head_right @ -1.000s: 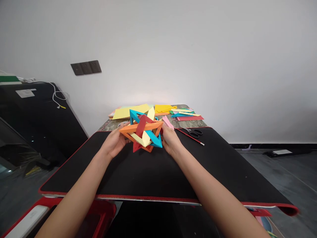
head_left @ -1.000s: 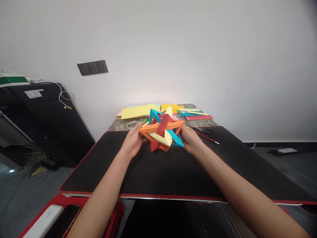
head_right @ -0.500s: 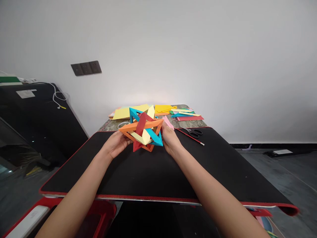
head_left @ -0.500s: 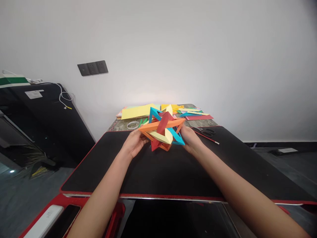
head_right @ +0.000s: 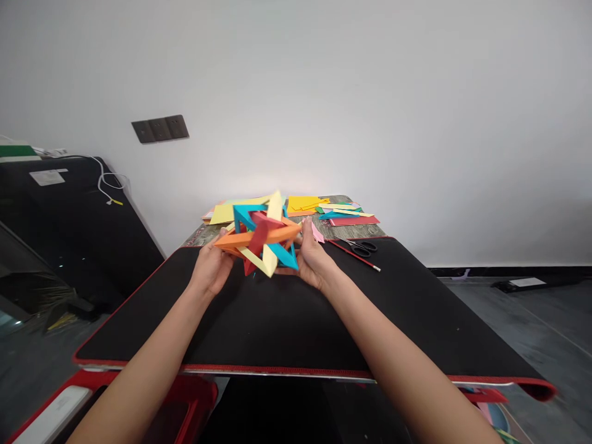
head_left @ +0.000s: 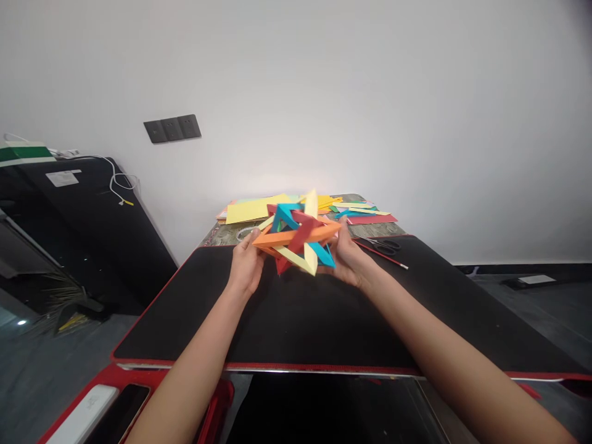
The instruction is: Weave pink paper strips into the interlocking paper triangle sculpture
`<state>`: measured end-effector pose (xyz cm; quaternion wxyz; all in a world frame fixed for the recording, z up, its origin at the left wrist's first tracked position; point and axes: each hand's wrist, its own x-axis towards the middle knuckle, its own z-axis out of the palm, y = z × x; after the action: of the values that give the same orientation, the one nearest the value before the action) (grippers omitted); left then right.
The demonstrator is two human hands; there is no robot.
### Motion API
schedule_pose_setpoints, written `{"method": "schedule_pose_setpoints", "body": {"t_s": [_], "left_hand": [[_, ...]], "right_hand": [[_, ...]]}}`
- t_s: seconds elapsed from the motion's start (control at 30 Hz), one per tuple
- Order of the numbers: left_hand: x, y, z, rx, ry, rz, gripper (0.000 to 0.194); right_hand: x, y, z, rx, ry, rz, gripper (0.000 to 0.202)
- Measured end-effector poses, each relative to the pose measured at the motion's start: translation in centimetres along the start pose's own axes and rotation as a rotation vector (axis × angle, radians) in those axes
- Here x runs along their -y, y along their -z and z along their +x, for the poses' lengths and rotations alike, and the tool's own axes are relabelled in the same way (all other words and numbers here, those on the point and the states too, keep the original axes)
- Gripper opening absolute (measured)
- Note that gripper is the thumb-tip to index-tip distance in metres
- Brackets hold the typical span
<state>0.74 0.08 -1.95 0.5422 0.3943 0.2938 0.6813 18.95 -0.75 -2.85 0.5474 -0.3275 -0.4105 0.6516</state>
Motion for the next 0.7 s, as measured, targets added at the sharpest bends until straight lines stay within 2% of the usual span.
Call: {"method": "schedule_pose_setpoints", "body": {"t_s": [0.07,0.17,0.3,0.4,0.5,0.7], "left_hand": [[0.1,0.2,0.4,-0.046,-0.041,-0.027,0.018],[0.1,0.4,0.5,-0.064,-0.072,-0.05,0.015],[0.0,0.2,0.2,-0.014,-0.022,-0.045,0.015],[-0.3,0.3,0.2,0.001,0.056,-0.043,0.026],[-0.7,0.7,0.6,0.004,0.159,-0.059,0.037],[-1.2,1.1,0.9,0.12,0.329,-0.117,0.033]], "right_hand": [[0.0,0.1,-0.2,0.062,0.108,-0.03,0.077],[-0.2,0.1,-0.4,0.105,0.312,-0.127,0.078],[-0.3,0.1,-0.4,-0.018,0.448,-0.207,0.072],[-0.3,0.2,-0.4,-0.089,0.496,-0.216,0.07],[-0.2,0.2,-0.5,-0.095,0.522,-0.222,0.07],[0.0,-0.2,-0.7,-0.158,0.58,-0.214,0.074]]}}
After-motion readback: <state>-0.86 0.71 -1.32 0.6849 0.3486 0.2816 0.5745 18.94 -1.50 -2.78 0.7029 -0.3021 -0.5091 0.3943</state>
